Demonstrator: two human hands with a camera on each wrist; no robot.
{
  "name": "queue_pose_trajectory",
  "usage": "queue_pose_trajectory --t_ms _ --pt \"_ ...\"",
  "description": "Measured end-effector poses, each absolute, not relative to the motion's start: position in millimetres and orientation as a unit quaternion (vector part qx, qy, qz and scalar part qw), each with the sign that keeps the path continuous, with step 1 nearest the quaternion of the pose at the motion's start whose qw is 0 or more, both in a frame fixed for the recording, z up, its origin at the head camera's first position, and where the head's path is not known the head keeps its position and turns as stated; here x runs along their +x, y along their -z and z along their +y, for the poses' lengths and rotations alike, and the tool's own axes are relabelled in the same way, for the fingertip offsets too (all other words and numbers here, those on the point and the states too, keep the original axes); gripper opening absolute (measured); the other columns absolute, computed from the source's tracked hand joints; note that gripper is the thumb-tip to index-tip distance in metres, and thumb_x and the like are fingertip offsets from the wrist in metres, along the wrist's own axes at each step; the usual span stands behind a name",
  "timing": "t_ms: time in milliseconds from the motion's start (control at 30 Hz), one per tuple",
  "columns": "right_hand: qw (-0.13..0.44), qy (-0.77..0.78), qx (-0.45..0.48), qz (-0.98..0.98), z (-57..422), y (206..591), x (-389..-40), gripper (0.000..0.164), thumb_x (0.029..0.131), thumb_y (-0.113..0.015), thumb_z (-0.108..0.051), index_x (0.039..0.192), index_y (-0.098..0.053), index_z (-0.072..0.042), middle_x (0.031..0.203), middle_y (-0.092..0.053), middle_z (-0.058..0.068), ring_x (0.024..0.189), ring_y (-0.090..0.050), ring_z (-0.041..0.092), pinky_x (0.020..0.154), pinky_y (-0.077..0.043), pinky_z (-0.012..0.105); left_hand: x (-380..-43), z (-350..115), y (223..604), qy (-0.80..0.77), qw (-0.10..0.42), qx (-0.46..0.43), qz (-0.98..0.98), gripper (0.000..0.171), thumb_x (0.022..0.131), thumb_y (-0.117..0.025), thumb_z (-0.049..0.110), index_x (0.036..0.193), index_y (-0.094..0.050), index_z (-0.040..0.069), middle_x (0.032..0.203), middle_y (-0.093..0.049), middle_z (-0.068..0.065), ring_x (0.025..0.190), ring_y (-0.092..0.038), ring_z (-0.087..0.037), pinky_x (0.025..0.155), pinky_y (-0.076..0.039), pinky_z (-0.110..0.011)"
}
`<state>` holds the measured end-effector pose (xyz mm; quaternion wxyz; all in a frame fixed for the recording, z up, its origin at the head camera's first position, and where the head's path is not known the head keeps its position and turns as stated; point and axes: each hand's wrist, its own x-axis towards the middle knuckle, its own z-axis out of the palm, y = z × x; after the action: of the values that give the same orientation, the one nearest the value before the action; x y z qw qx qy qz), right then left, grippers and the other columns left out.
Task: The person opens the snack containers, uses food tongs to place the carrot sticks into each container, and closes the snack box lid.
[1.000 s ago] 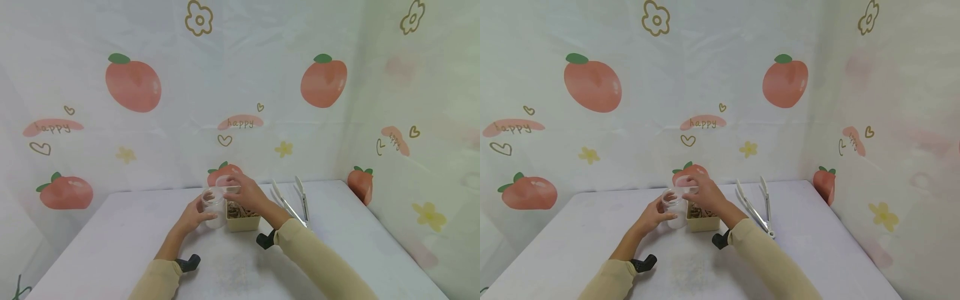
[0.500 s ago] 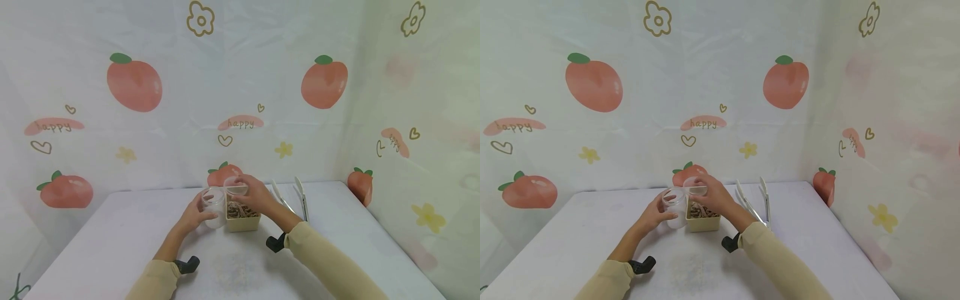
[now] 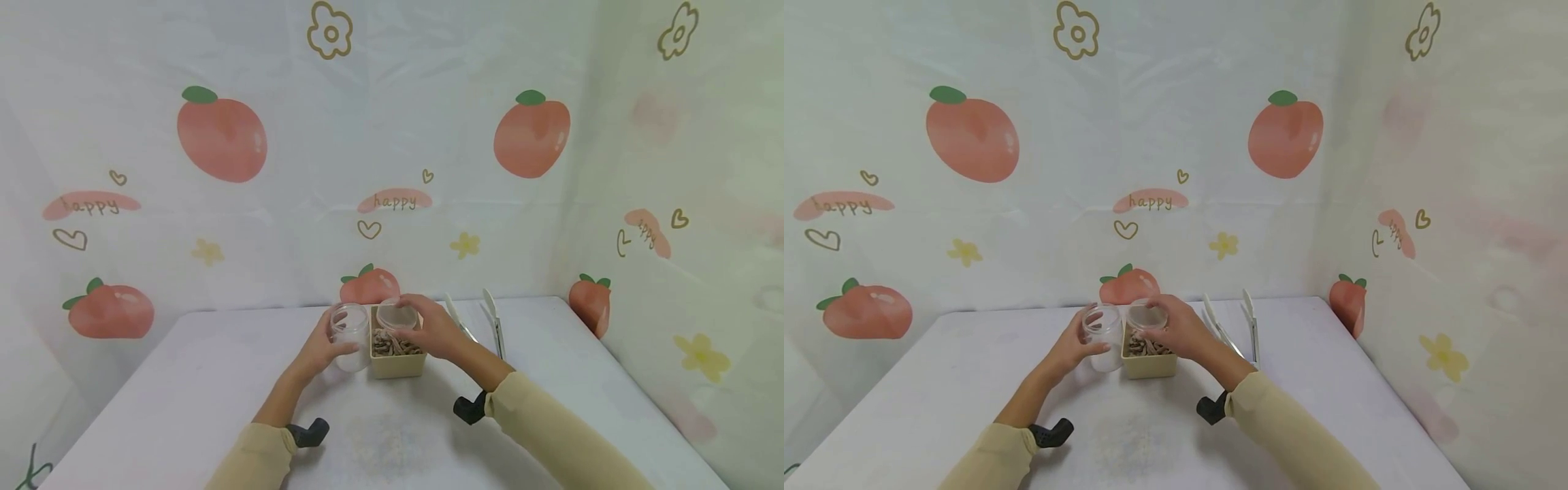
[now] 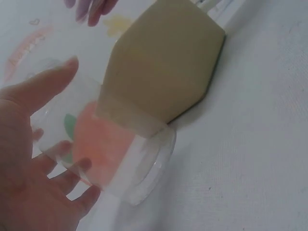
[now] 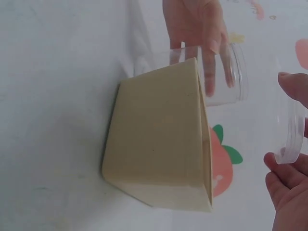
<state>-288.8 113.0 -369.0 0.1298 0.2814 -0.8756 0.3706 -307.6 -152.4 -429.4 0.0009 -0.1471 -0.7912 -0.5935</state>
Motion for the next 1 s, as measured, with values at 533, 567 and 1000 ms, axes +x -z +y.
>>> queue_pose_trajectory --t_ms 533,567,1000 --pt "0.072 -0.388 0.296 -0.870 132 379 -268 0.048 0.081 -0.081 -0.025 0.124 -0.061 -0.017 0.138 -0.054 0.002 0.128 -0.048 0.024 0.101 -0.042 0.046 -310 -149 436 0.584 0.055 -0.146 -0.797 0.087 0.075 -0.085 0.015 0.147 -0.036 0.008 0.143 -0.048 -0.015 0.133 -0.041 -0.036 0.111 -0.027 -0.049" --pt "0.065 -0.391 0.299 -0.868 133 380 -267 0.048 0.081 -0.080 -0.025 0.125 -0.061 -0.017 0.139 -0.053 0.002 0.128 -0.048 0.024 0.101 -0.042 0.046 -310 -149 437 0.579 0.059 -0.145 -0.800 0.086 0.075 -0.085 0.015 0.146 -0.037 0.007 0.142 -0.049 -0.016 0.132 -0.042 -0.036 0.111 -0.028 -0.048" --pt "0.020 -0.419 0.353 -0.836 138 393 -251 0.050 0.083 -0.078 -0.028 0.126 -0.060 -0.009 0.138 -0.054 0.009 0.129 -0.047 0.027 0.101 -0.042 0.047 -316 -149 440 0.547 0.079 -0.142 -0.821 0.081 0.074 -0.086 0.011 0.142 -0.043 0.004 0.132 -0.057 -0.019 0.127 -0.048 -0.037 0.106 -0.036 -0.049"
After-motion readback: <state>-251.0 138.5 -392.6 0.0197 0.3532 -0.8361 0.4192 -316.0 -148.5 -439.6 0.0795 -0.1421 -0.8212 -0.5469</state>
